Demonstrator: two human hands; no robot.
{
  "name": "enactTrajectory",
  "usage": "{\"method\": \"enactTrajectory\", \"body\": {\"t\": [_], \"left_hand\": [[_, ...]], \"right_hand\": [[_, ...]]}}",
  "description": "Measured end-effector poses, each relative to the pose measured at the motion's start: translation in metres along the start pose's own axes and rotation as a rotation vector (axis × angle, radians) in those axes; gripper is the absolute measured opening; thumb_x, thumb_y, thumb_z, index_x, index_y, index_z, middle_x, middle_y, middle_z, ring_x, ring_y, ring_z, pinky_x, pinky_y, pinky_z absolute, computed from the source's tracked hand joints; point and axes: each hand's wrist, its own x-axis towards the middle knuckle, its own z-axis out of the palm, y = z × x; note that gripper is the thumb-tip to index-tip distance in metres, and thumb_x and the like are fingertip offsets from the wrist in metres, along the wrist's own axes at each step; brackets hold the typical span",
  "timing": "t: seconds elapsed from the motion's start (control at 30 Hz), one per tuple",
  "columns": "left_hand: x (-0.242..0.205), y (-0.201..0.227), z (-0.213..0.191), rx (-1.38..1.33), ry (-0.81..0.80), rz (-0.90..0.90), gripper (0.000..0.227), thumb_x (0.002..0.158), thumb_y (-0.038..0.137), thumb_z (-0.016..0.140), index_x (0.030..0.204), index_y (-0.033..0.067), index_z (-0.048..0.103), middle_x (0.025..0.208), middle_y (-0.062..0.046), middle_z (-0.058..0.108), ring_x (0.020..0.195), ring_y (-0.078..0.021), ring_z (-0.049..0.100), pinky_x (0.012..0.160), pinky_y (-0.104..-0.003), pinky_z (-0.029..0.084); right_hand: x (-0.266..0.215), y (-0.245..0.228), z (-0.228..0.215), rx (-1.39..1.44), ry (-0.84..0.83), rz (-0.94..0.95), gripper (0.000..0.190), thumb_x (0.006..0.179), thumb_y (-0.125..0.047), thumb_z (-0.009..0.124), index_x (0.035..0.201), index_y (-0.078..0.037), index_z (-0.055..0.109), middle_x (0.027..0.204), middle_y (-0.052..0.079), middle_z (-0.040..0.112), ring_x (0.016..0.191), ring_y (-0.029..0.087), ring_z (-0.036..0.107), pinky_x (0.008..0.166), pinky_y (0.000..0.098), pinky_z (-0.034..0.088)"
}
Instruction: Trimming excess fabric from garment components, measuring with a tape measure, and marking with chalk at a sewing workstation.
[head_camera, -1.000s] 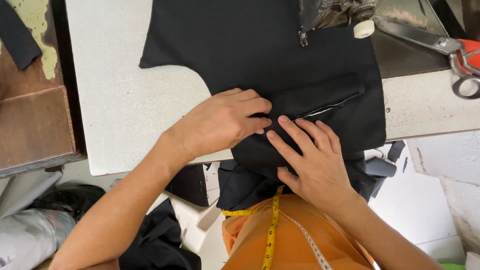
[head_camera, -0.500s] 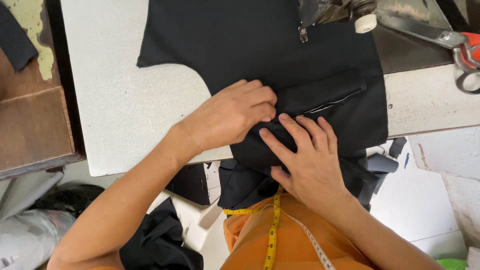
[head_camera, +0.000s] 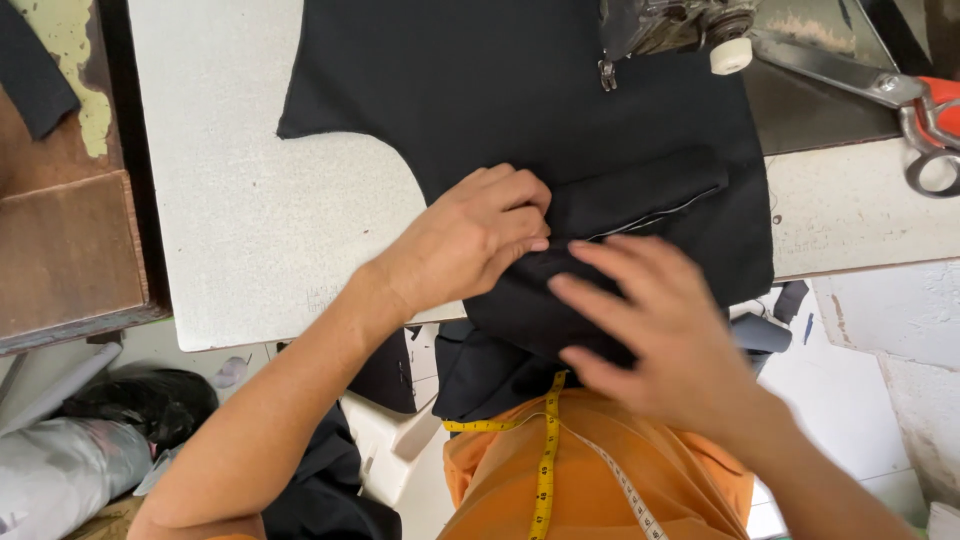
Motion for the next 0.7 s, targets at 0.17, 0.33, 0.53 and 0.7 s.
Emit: {"method": "enactTrajectory", "body": {"t": [0.17, 0.33, 0.53, 0.7], "left_hand": [[-0.014, 0.016, 0.003, 0.121, 0.048, -0.069, 0.013, 0.105, 0.01, 0.062, 0.101, -0.0005, 0.07, 0.112, -0.011, 0.056, 0.092, -0.029, 0.055, 0.084, -0.041, 0.046], [-0.024, 0.03, 0.012, 0.224, 0.084, -0.167, 0.025, 0.097, 0.018, 0.078, 0.114, 0.001, 0.071, 0.122, -0.01, 0.058, 0.106, -0.0286, 0.058, 0.093, -0.044, 0.047], [-0.028, 0.044, 0.022, 0.261, 0.176, -0.283, 0.041, 0.091, 0.028, 0.085, 0.12, 0.0019, 0.071, 0.128, -0.012, 0.057, 0.113, -0.0339, 0.057, 0.109, -0.054, 0.046], [-0.022, 0.053, 0.036, 0.31, 0.328, -0.442, 0.025, 0.093, 0.022, 0.082, 0.112, 0.0064, 0.076, 0.122, -0.009, 0.06, 0.115, -0.0299, 0.058, 0.111, -0.056, 0.044]], "right_hand": [[-0.017, 0.101, -0.061, -0.122, 0.218, 0.035, 0.034, 0.104, 0.004, 0.073, 0.136, 0.015, 0.067, 0.144, 0.034, 0.059, 0.129, 0.049, 0.06, 0.114, 0.0584, 0.048], [-0.025, 0.208, -0.067, -0.092, 0.242, 0.274, 0.051, 0.112, 0.018, 0.069, 0.156, 0.03, 0.045, 0.159, 0.036, 0.037, 0.126, 0.052, 0.053, 0.093, 0.0498, 0.047], [-0.031, 0.233, -0.059, -0.283, 0.23, 0.194, 0.03, 0.122, 0.009, 0.076, 0.145, 0.027, 0.069, 0.143, 0.035, 0.053, 0.129, 0.049, 0.057, 0.109, 0.0496, 0.05], [-0.026, 0.205, -0.076, -0.777, 0.099, 0.142, 0.019, 0.121, -0.003, 0.085, 0.135, 0.006, 0.076, 0.141, 0.017, 0.065, 0.127, 0.031, 0.067, 0.111, 0.0327, 0.057]]}}
